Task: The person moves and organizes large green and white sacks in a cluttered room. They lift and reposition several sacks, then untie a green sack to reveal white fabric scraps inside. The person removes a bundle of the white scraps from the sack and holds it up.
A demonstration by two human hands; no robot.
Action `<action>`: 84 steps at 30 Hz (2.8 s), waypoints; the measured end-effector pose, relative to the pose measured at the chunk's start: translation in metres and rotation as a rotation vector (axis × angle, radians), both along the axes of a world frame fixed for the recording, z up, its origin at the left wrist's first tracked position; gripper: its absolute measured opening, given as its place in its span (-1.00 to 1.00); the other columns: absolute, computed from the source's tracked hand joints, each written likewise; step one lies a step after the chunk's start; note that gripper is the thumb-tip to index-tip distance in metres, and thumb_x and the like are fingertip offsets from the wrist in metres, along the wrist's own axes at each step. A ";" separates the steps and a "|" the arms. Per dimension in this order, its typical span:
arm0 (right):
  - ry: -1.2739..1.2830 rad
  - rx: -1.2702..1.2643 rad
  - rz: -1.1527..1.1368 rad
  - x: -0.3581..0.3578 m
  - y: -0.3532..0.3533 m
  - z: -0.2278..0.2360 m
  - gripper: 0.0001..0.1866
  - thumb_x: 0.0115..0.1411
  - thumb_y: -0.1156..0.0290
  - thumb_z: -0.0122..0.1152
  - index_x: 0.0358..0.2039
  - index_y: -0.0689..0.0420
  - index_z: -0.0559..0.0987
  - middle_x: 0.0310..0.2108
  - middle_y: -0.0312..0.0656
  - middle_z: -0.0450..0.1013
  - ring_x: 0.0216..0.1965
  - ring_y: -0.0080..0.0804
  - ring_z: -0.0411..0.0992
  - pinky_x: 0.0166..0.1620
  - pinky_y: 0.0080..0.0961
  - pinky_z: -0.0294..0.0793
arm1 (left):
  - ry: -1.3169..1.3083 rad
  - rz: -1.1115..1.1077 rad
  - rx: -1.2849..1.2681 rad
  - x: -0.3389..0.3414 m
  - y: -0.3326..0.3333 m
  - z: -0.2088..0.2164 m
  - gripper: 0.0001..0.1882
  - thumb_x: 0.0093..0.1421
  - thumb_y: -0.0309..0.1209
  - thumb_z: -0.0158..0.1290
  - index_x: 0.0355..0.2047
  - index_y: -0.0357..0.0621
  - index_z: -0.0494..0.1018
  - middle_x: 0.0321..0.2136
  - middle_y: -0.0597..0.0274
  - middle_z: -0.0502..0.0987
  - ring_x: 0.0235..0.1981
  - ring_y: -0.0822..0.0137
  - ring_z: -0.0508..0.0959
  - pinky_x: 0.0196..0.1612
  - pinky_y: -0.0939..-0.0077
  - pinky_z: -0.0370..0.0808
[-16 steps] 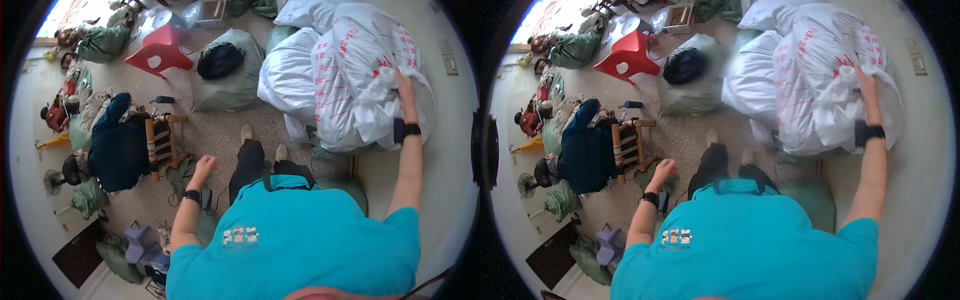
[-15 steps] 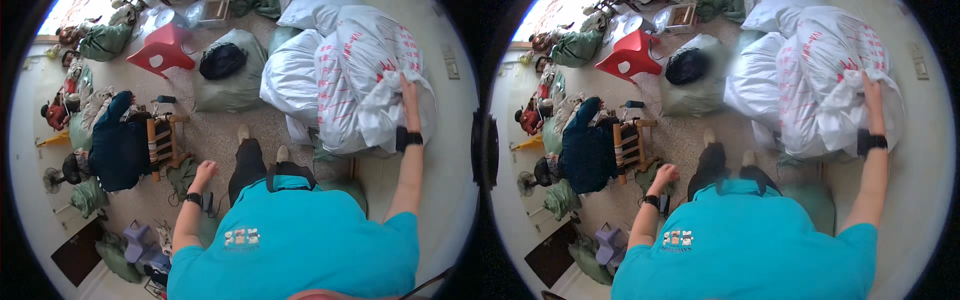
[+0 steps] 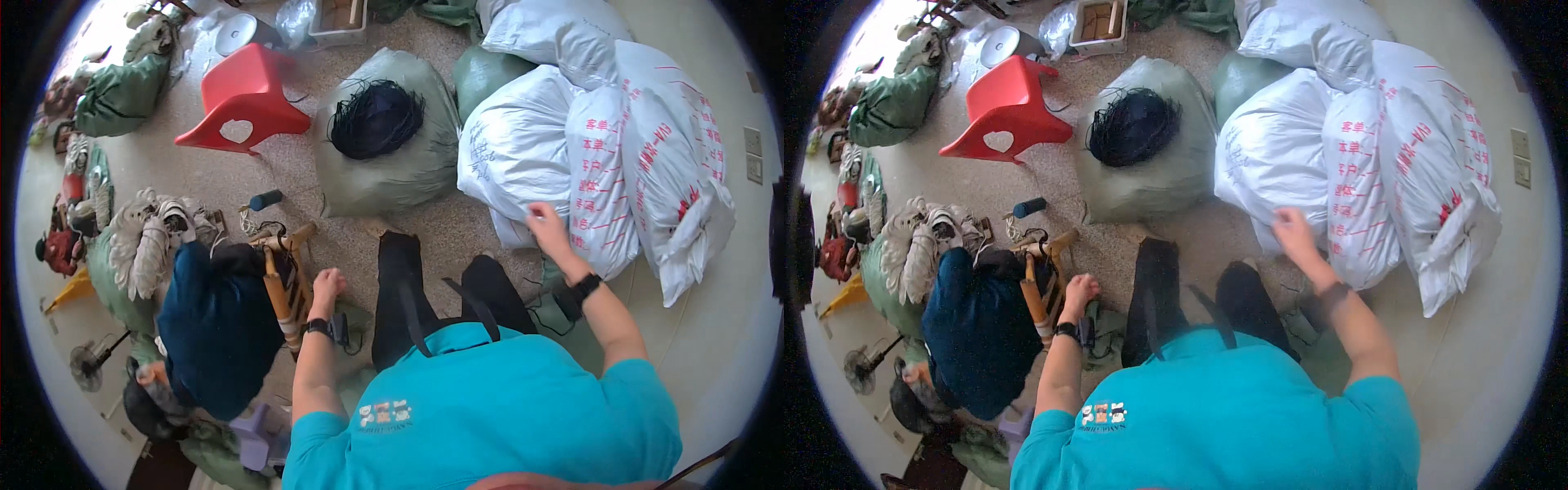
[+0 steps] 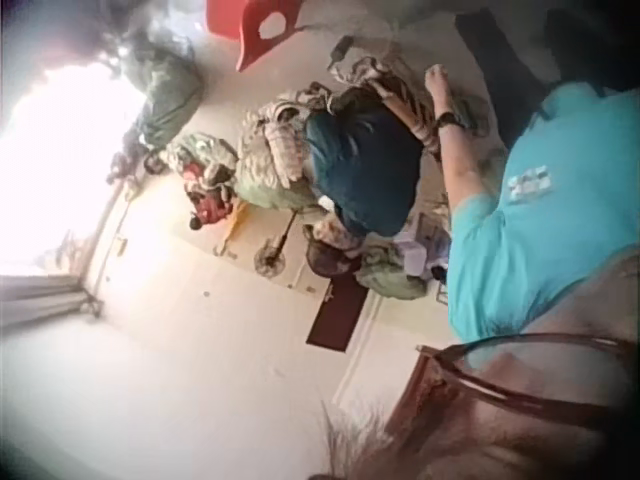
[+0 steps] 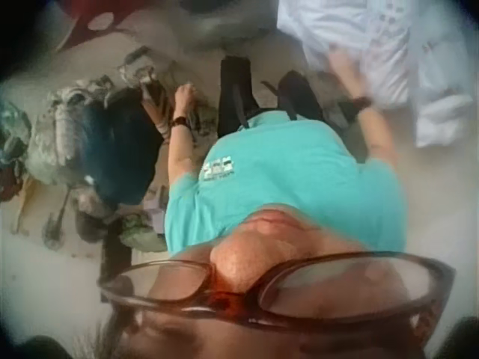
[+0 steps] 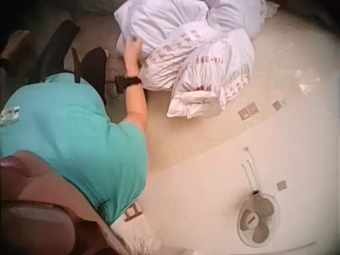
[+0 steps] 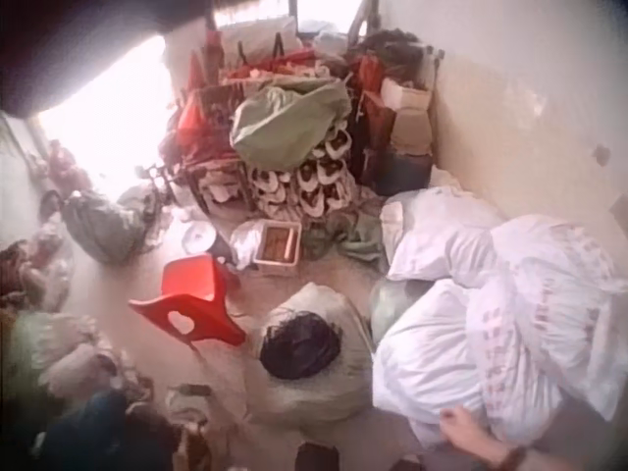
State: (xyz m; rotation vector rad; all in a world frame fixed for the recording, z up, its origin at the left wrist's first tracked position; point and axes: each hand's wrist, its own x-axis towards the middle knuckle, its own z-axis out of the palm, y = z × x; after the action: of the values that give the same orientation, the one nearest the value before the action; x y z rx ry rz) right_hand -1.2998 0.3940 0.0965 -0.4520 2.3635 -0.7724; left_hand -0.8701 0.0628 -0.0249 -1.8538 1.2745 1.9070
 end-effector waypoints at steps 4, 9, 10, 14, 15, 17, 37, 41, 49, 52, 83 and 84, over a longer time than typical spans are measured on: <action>-0.542 -0.067 0.020 0.016 -0.086 -0.113 -0.74 0.20 0.33 0.12 -0.17 0.21 0.49 -0.38 -0.29 0.47 -0.36 -0.58 0.42 -0.31 -0.61 0.43 | 0.108 0.043 -0.019 -0.041 -0.071 -0.033 -0.72 0.28 -0.22 -0.05 -0.21 -0.19 0.42 -0.41 0.28 0.50 -0.43 0.44 0.51 -0.35 0.56 0.45; -0.688 0.071 0.062 0.017 -0.168 -0.225 -0.75 0.20 0.31 0.09 -0.23 0.23 0.50 -0.40 -0.29 0.49 -0.40 -0.58 0.43 -0.34 -0.59 0.45 | 0.059 0.029 0.033 -0.072 -0.115 -0.077 -0.68 0.28 -0.17 -0.03 -0.18 -0.19 0.42 -0.38 0.31 0.51 -0.39 0.49 0.50 -0.30 0.59 0.44; -0.707 0.104 0.043 0.019 -0.174 -0.242 -0.75 0.20 0.31 0.08 -0.24 0.23 0.50 -0.40 -0.28 0.49 -0.40 -0.57 0.44 -0.35 -0.59 0.45 | 0.033 0.030 0.040 -0.077 -0.117 -0.084 -0.67 0.28 -0.17 -0.03 -0.18 -0.21 0.42 -0.38 0.30 0.51 -0.39 0.49 0.49 -0.30 0.59 0.44; -0.612 0.145 0.112 0.007 -0.194 -0.300 -0.75 0.12 0.28 0.07 -0.39 0.24 0.54 -0.49 -0.17 0.50 -0.46 -0.42 0.46 -0.36 -0.50 0.44 | -0.049 0.058 0.039 -0.076 -0.115 -0.132 -0.64 0.28 -0.11 -0.04 -0.18 -0.17 0.43 -0.38 0.35 0.50 -0.37 0.52 0.49 -0.30 0.59 0.44; -0.581 0.170 0.155 -0.002 -0.196 -0.314 -0.73 0.09 0.27 0.05 -0.45 0.25 0.54 -0.52 -0.08 0.49 -0.50 -0.31 0.46 -0.37 -0.42 0.44 | -0.071 0.034 0.040 -0.077 -0.116 -0.147 -0.63 0.27 -0.11 -0.03 -0.18 -0.19 0.43 -0.38 0.34 0.50 -0.39 0.51 0.48 -0.31 0.59 0.43; -0.496 0.225 0.233 -0.019 -0.205 -0.334 -0.69 0.05 0.28 0.03 -0.58 0.29 0.56 -0.55 0.11 0.48 -0.45 -0.03 0.49 -0.31 -0.25 0.45 | -0.112 -0.002 0.043 -0.079 -0.113 -0.175 -0.62 0.25 -0.11 0.00 -0.19 -0.21 0.43 -0.40 0.33 0.49 -0.42 0.50 0.45 -0.33 0.60 0.41; -0.290 0.701 -0.011 -0.077 -0.192 -0.510 -0.43 0.09 0.21 0.06 -0.07 0.50 0.36 -0.02 0.34 0.33 0.06 0.21 0.30 0.09 -0.16 0.34 | -0.052 0.053 -0.736 -0.225 -0.161 -0.323 -0.45 0.29 -0.14 -0.08 0.04 -0.44 0.27 -0.01 -0.11 0.38 -0.01 0.15 0.41 0.05 0.36 0.33; -0.805 0.626 -0.507 -0.071 -0.182 -0.529 -0.32 0.26 0.05 -0.10 0.24 0.27 0.13 0.30 0.08 0.00 0.29 0.09 0.00 0.16 0.04 0.20 | -0.495 -0.223 -0.665 -0.183 -0.181 -0.359 -0.28 0.23 -0.04 -0.03 0.13 -0.46 0.17 0.04 -0.21 0.32 0.02 0.04 0.40 0.07 0.30 0.34; -0.883 0.301 -0.888 -0.017 -0.141 -0.540 -0.47 0.20 0.11 0.08 0.08 0.16 0.29 0.03 0.00 0.30 0.00 -0.09 0.31 -0.06 -0.19 0.38 | -0.172 0.454 0.454 -0.173 -0.067 -0.316 0.20 0.06 0.40 -0.16 0.30 -0.38 -0.32 0.30 -0.18 -0.14 0.29 -0.09 0.01 0.26 -0.04 0.04; -0.678 0.194 -0.893 -0.002 -0.157 -0.529 -0.69 0.18 0.28 0.10 -0.13 0.15 0.38 -0.21 -0.12 0.41 -0.25 -0.25 0.40 -0.23 -0.34 0.39 | -0.041 0.927 0.855 -0.182 -0.040 -0.313 0.25 0.05 0.44 -0.24 0.26 -0.51 -0.37 0.30 -0.27 -0.18 0.30 -0.10 -0.01 0.29 0.02 0.00; -0.479 -0.127 -0.103 0.173 -0.104 -0.377 -0.65 0.17 0.34 0.16 -0.08 0.27 0.46 -0.21 -0.29 0.49 -0.20 -0.58 0.38 -0.08 -0.52 0.39 | 0.424 0.726 0.507 -0.158 0.116 -0.224 -0.40 0.36 0.03 -0.40 0.21 -0.14 0.12 0.17 0.13 0.26 0.16 0.08 0.29 0.18 0.05 0.26; -0.497 -0.169 -0.105 0.181 -0.101 -0.371 -0.65 0.17 0.34 0.15 -0.08 0.27 0.46 -0.21 -0.29 0.49 -0.20 -0.59 0.38 -0.08 -0.53 0.39 | 0.445 0.718 0.485 -0.143 0.123 -0.230 -0.41 0.37 0.02 -0.43 0.22 -0.14 0.11 0.16 0.13 0.26 0.16 0.08 0.29 0.18 0.05 0.27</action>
State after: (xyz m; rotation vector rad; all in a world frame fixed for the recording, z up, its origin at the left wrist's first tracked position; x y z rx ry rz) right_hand -1.1187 0.2932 -0.2745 -0.1752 1.8782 -1.0066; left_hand -1.0129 0.1860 -0.2553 -1.7964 0.1158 2.7757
